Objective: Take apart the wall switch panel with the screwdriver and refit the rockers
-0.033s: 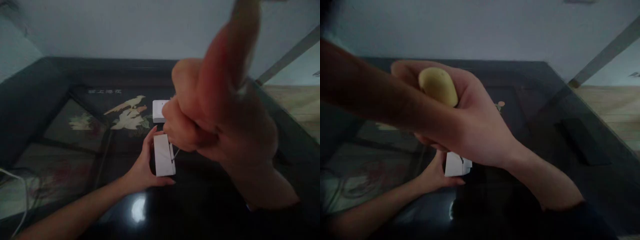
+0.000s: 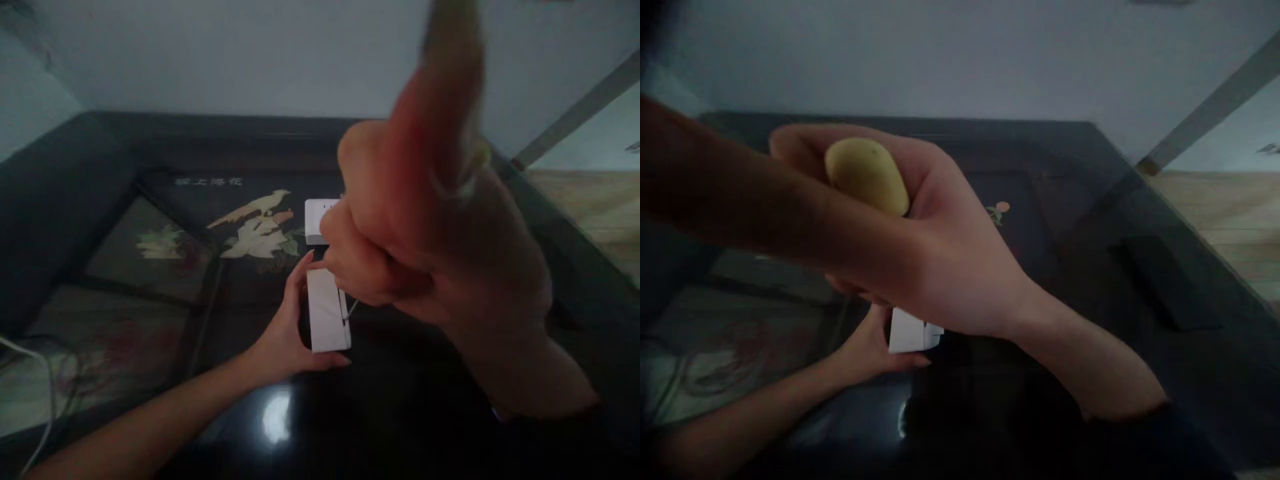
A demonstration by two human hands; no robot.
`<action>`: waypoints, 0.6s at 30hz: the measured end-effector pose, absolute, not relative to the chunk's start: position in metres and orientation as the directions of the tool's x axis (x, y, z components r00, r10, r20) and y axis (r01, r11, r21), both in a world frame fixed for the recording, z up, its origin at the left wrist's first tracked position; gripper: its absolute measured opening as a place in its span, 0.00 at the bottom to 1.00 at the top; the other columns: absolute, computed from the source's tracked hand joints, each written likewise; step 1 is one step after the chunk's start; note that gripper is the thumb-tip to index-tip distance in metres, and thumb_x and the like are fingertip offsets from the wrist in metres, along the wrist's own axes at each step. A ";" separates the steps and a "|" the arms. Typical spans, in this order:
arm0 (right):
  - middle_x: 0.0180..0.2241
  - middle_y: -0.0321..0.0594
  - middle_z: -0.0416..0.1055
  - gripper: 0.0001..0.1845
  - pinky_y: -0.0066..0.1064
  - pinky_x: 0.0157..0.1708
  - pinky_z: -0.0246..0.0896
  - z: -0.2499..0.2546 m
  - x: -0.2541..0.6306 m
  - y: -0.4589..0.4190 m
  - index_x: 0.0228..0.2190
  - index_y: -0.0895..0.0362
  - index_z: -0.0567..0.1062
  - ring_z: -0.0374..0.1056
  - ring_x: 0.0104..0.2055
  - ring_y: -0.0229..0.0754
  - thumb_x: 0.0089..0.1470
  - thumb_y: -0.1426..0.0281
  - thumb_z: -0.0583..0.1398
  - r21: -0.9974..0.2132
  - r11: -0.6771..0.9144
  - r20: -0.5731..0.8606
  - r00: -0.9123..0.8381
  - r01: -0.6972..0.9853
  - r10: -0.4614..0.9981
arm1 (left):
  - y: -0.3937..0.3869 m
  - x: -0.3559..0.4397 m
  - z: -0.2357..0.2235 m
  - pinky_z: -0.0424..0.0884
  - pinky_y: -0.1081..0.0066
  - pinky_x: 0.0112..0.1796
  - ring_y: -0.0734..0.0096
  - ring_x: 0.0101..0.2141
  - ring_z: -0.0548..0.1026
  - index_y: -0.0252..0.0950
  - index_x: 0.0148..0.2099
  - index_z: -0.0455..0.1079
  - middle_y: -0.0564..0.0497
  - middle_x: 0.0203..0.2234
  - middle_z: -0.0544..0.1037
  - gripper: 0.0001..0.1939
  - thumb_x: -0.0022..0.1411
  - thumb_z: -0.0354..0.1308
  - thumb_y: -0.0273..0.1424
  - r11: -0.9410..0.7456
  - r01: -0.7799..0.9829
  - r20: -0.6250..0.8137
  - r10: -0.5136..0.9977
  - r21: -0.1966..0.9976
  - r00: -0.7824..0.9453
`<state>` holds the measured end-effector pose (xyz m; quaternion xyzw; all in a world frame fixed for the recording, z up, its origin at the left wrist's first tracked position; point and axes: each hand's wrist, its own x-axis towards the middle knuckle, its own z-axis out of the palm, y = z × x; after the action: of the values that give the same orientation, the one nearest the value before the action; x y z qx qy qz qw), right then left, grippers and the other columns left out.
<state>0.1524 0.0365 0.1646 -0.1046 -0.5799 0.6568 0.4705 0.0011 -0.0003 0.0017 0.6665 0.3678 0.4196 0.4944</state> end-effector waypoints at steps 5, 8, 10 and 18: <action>0.19 0.29 0.56 0.20 0.26 0.12 0.39 0.161 0.145 0.035 0.26 0.52 0.68 0.45 0.16 0.29 0.56 0.49 0.56 -0.888 0.169 0.418 -0.598 -0.427 0.684 | -0.001 0.003 0.005 0.59 0.40 0.60 0.36 0.62 0.60 0.45 0.71 0.35 0.38 0.65 0.58 0.66 0.40 0.76 0.44 -0.245 0.143 0.184 0.922 0.959 0.342; 0.21 0.30 0.61 0.22 0.26 0.12 0.39 0.155 0.145 0.036 0.27 0.53 0.69 0.46 0.17 0.29 0.58 0.48 0.54 -0.879 0.215 0.451 -0.597 -0.425 0.664 | -0.001 0.003 0.004 0.61 0.40 0.59 0.36 0.61 0.61 0.44 0.71 0.38 0.38 0.64 0.59 0.66 0.40 0.76 0.43 -0.251 0.168 0.185 0.926 0.953 0.330; 0.21 0.30 0.62 0.23 0.26 0.12 0.40 0.152 0.147 0.035 0.27 0.53 0.69 0.43 0.17 0.29 0.58 0.47 0.53 -0.887 0.223 0.438 -0.582 -0.405 0.685 | -0.001 0.003 0.003 0.62 0.40 0.58 0.36 0.61 0.62 0.44 0.70 0.40 0.38 0.63 0.60 0.64 0.40 0.76 0.41 -0.258 0.180 0.191 0.928 0.949 0.321; 0.16 0.29 0.60 0.25 0.20 0.10 0.45 0.165 0.136 0.044 0.23 0.53 0.67 0.58 0.18 0.29 0.56 0.45 0.54 -0.954 0.081 0.255 -0.641 -0.289 0.724 | -0.002 0.004 0.005 0.69 0.45 0.54 0.39 0.55 0.70 0.43 0.67 0.47 0.40 0.58 0.68 0.57 0.41 0.74 0.39 -0.217 0.169 0.158 0.939 0.961 0.306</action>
<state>0.1359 0.0445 0.1654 -0.1739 -0.6254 0.6553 0.3863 0.0039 -0.0020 0.0049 0.6612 0.4190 0.4141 0.4645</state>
